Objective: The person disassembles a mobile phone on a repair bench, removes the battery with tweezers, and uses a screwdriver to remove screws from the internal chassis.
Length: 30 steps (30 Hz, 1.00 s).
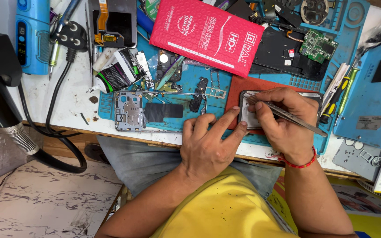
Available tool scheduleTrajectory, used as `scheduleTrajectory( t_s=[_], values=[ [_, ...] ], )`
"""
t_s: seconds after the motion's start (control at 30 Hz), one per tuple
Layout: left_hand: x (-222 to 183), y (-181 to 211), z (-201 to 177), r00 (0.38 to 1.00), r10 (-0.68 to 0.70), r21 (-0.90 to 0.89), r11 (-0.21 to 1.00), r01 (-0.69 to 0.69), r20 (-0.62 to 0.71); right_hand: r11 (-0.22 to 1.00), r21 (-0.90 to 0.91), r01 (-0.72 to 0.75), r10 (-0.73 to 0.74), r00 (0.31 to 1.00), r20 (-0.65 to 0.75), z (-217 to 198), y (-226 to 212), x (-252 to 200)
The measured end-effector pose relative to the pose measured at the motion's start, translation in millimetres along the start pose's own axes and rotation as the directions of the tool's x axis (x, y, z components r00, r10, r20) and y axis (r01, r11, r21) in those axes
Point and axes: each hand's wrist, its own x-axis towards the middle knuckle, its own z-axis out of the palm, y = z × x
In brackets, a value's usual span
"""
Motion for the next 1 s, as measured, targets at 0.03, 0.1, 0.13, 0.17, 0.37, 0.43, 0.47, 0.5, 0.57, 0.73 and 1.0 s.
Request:
scheduleTrajectory(
  t_s=[0.03,0.1,0.13,0.17,0.37,0.43,0.47,0.5,0.57,0.73,1.0],
  values=[
    [-0.1,0.1,0.1,1.000,-0.002,-0.002,1.000,0.002,0.004,1.000,0.006,-0.002,0.002,1.000,-0.001,0.4,0.9,-0.1],
    [-0.2,0.5,0.4,1.000,-0.002,-0.002,1.000,0.002,0.004,1.000,0.006,0.005,-0.005,1.000,0.002,0.5,1.8,-0.1],
    [-0.2,0.5,0.2,1.000,-0.001,0.000,1.000,0.001,0.003,1.000,0.001,0.013,-0.013,1.000,0.006,0.4,1.9,0.0],
    [-0.1,0.5,0.2,1.000,-0.003,-0.003,1.000,0.003,0.004,1.000,-0.005,0.021,-0.021,1.000,0.011,0.2,2.0,0.1],
    [0.3,1.0,-0.6,1.000,-0.008,-0.005,1.000,0.008,0.010,1.000,-0.001,0.019,-0.019,1.000,0.007,1.2,2.1,0.4],
    [0.2,1.6,-0.5,1.000,-0.015,0.002,1.000,0.015,0.015,0.999,-0.013,0.042,-0.042,0.999,0.008,1.1,2.2,0.9],
    [0.0,1.7,-0.4,1.000,-0.012,-0.004,1.000,0.012,0.013,0.998,-0.019,0.054,-0.053,0.999,0.008,1.1,2.2,0.8],
    [0.1,1.2,-0.2,1.000,-0.009,-0.009,1.000,0.009,0.011,0.998,-0.010,0.060,-0.060,0.998,0.001,1.6,2.0,0.9],
    [-0.1,0.4,0.3,1.000,-0.005,-0.015,1.000,0.005,0.015,0.997,0.007,0.072,-0.072,0.997,-0.013,3.5,1.7,0.0],
    [0.0,0.4,-0.2,0.999,0.000,-0.025,1.000,0.001,0.035,0.999,0.018,-0.031,0.034,0.989,-0.143,7.2,-1.7,-5.5],
    [1.7,-1.6,-1.3,0.998,0.022,-0.028,0.999,-0.021,0.053,0.997,-0.061,-0.052,0.042,0.988,-0.148,6.9,-0.9,-4.4]
  ],
)
